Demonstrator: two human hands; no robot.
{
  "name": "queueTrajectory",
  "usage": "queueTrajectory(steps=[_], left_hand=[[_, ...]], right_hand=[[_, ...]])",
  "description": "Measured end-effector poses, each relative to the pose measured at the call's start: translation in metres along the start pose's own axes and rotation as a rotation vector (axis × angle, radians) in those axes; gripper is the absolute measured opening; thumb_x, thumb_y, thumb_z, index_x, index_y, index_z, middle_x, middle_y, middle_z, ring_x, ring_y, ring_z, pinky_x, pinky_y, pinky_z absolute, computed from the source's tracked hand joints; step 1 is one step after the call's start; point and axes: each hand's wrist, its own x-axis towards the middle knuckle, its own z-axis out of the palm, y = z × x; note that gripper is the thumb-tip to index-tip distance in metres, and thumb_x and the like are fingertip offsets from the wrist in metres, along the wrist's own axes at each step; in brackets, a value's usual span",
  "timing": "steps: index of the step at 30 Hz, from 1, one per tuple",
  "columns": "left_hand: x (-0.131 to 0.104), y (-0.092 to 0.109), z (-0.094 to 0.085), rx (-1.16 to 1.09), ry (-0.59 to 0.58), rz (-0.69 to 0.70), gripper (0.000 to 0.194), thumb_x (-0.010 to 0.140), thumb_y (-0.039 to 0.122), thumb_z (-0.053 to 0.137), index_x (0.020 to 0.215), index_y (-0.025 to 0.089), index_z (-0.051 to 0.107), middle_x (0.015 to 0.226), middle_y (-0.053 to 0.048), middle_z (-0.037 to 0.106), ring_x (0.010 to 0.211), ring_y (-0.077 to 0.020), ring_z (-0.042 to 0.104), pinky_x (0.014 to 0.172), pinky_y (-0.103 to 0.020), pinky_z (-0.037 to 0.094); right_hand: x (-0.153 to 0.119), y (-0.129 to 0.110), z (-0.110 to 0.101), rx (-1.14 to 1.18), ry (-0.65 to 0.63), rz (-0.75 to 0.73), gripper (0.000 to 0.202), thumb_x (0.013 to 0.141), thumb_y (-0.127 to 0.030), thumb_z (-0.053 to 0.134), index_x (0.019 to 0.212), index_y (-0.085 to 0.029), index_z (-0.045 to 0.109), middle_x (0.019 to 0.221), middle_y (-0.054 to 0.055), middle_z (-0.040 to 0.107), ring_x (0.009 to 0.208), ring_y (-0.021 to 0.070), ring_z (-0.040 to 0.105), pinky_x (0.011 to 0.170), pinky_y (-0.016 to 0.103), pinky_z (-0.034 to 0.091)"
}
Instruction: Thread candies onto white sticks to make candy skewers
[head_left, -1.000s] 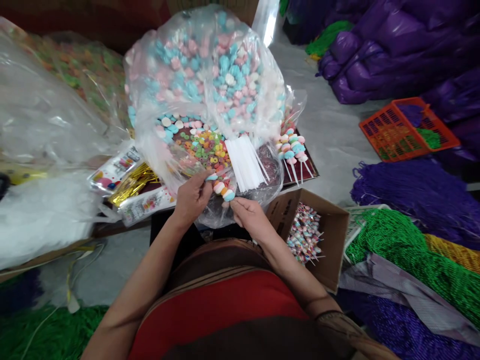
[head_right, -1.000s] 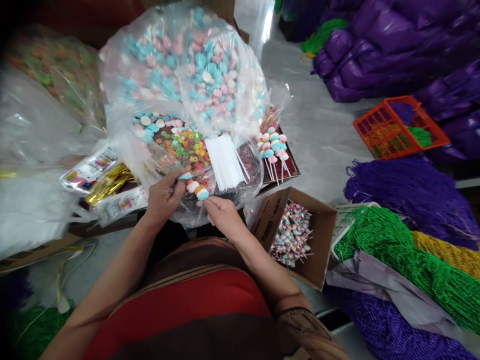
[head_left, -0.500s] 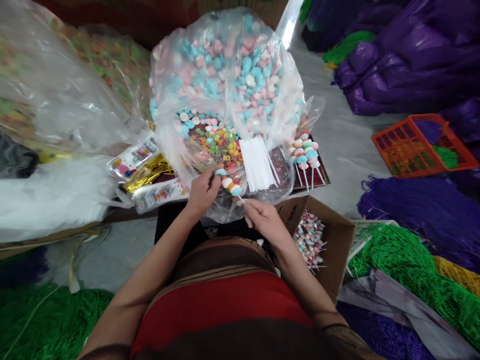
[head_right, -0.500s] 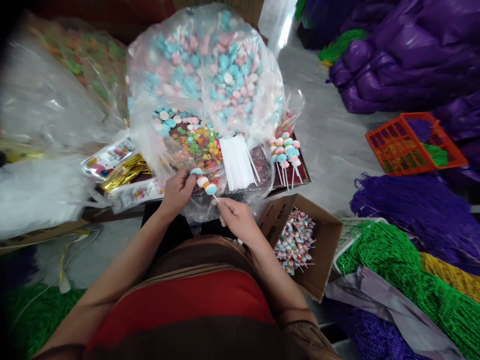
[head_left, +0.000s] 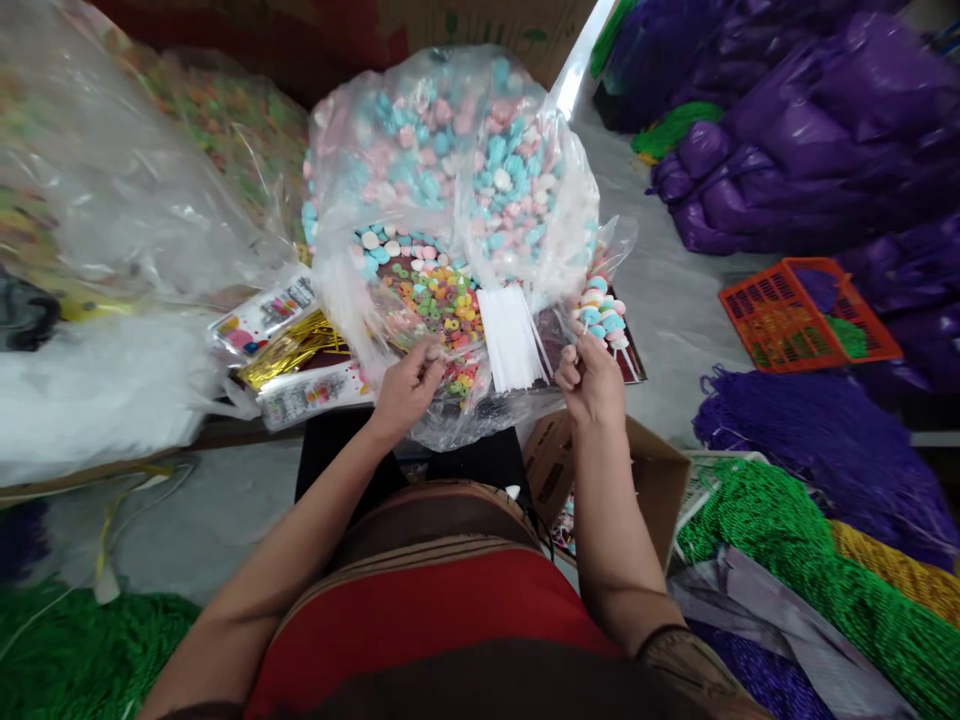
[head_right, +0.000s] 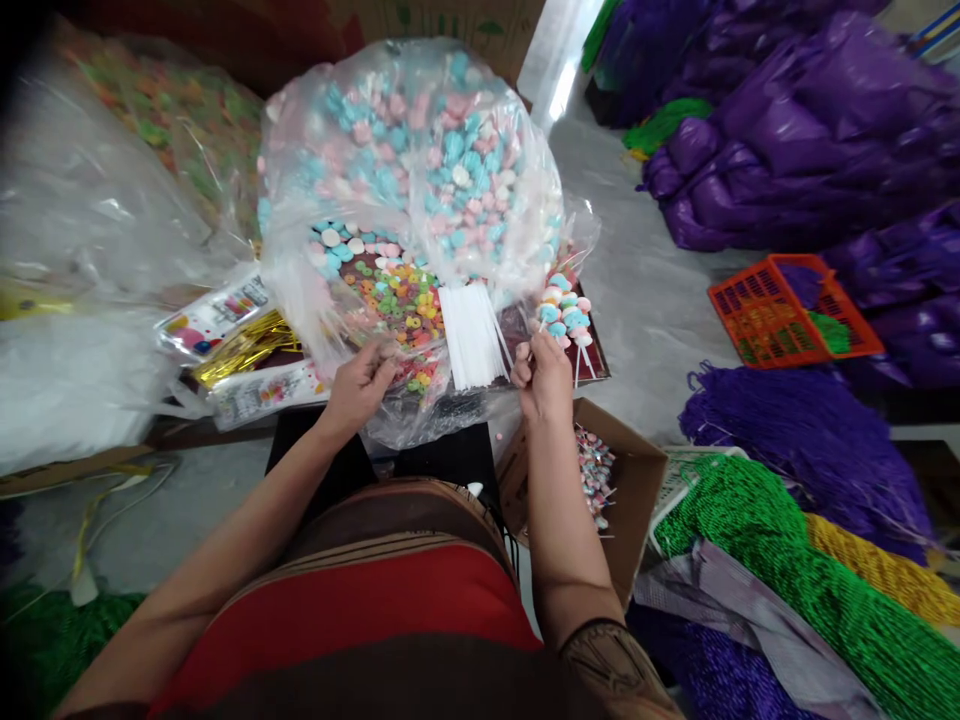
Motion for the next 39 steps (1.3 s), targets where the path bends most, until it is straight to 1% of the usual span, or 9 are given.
queueTrajectory(steps=[6, 10, 12, 15, 18, 21, 26, 34, 39], left_hand=[[-0.001, -0.005, 0.002, -0.015, -0.002, 0.051, 0.044, 0.097, 0.04, 0.054, 0.13, 0.016, 0.07, 0.113, -0.01, 0.08, 0.096, -0.0195, 0.075, 0.091, -0.03, 0.058], [-0.001, -0.008, 0.003, 0.001, -0.012, 0.117, 0.037, 0.098, 0.036, 0.053, 0.122, 0.017, 0.074, 0.113, -0.009, 0.081, 0.098, -0.0194, 0.076, 0.095, -0.031, 0.058], [-0.001, -0.009, 0.003, 0.008, -0.016, 0.16, 0.035, 0.099, 0.034, 0.053, 0.122, 0.017, 0.074, 0.116, -0.009, 0.081, 0.103, -0.0199, 0.076, 0.097, -0.031, 0.058], [-0.001, -0.008, 0.003, 0.035, -0.023, 0.188, 0.034, 0.099, 0.032, 0.054, 0.123, 0.018, 0.074, 0.124, -0.009, 0.079, 0.112, -0.0211, 0.075, 0.102, -0.033, 0.058], [-0.002, -0.008, 0.004, 0.058, -0.022, 0.193, 0.034, 0.1, 0.031, 0.053, 0.123, 0.018, 0.074, 0.125, -0.009, 0.079, 0.114, -0.0204, 0.075, 0.103, -0.032, 0.057], [-0.002, -0.009, 0.006, 0.049, 0.0, 0.226, 0.033, 0.1, 0.03, 0.053, 0.121, 0.016, 0.075, 0.123, -0.01, 0.08, 0.114, -0.0203, 0.075, 0.103, -0.032, 0.057], [-0.003, -0.01, 0.007, 0.047, 0.01, 0.259, 0.032, 0.1, 0.028, 0.053, 0.118, 0.015, 0.076, 0.118, -0.011, 0.081, 0.111, -0.0206, 0.076, 0.099, -0.031, 0.059], [-0.002, -0.011, 0.008, 0.097, -0.013, 0.283, 0.032, 0.1, 0.025, 0.052, 0.118, 0.016, 0.076, 0.111, -0.009, 0.081, 0.105, -0.019, 0.075, 0.092, -0.029, 0.058], [-0.002, -0.013, 0.011, 0.12, -0.009, 0.296, 0.03, 0.101, 0.025, 0.052, 0.118, 0.017, 0.076, 0.109, -0.009, 0.081, 0.103, -0.0195, 0.075, 0.091, -0.031, 0.058]], right_hand=[[0.004, 0.005, -0.007, 0.101, 0.016, 0.041, 0.033, 0.071, -0.024, 0.084, 0.093, -0.022, 0.059, 0.07, -0.009, 0.06, 0.043, 0.0021, 0.03, 0.039, 0.014, 0.027], [-0.024, 0.014, -0.024, -0.202, 0.153, -0.024, 0.043, 0.078, -0.035, 0.077, 0.117, -0.024, 0.064, 0.089, -0.002, 0.074, 0.045, 0.0057, 0.039, 0.04, 0.02, 0.034], [-0.038, 0.015, -0.033, -0.536, 0.252, -0.156, 0.052, 0.082, -0.038, 0.072, 0.131, -0.022, 0.064, 0.096, 0.003, 0.076, 0.051, 0.0098, 0.049, 0.046, 0.025, 0.042], [-0.047, 0.01, -0.042, -0.974, 0.353, -0.471, 0.045, 0.086, -0.039, 0.067, 0.124, -0.016, 0.074, 0.104, 0.011, 0.077, 0.077, 0.0195, 0.066, 0.071, 0.037, 0.057], [-0.033, 0.007, -0.037, -1.058, 0.305, -0.658, 0.037, 0.092, -0.039, 0.059, 0.117, -0.018, 0.079, 0.108, 0.012, 0.078, 0.097, 0.0252, 0.072, 0.09, 0.044, 0.058], [-0.005, 0.011, -0.018, -1.088, 0.105, -0.56, 0.033, 0.093, -0.036, 0.057, 0.108, -0.02, 0.081, 0.102, 0.01, 0.081, 0.097, 0.0266, 0.074, 0.092, 0.044, 0.059], [0.029, 0.014, 0.009, -1.466, -0.021, -0.404, 0.031, 0.092, -0.029, 0.054, 0.097, -0.019, 0.083, 0.098, 0.013, 0.082, 0.097, 0.0307, 0.074, 0.091, 0.042, 0.055], [0.037, 0.012, 0.007, -1.556, 0.04, -0.263, 0.034, 0.089, -0.035, 0.059, 0.103, -0.015, 0.083, 0.1, 0.017, 0.082, 0.094, 0.0336, 0.073, 0.086, 0.043, 0.054], [0.043, 0.017, 0.003, -1.442, 0.086, -0.264, 0.032, 0.087, -0.04, 0.063, 0.095, -0.016, 0.083, 0.093, 0.015, 0.083, 0.09, 0.0324, 0.074, 0.085, 0.042, 0.054]])
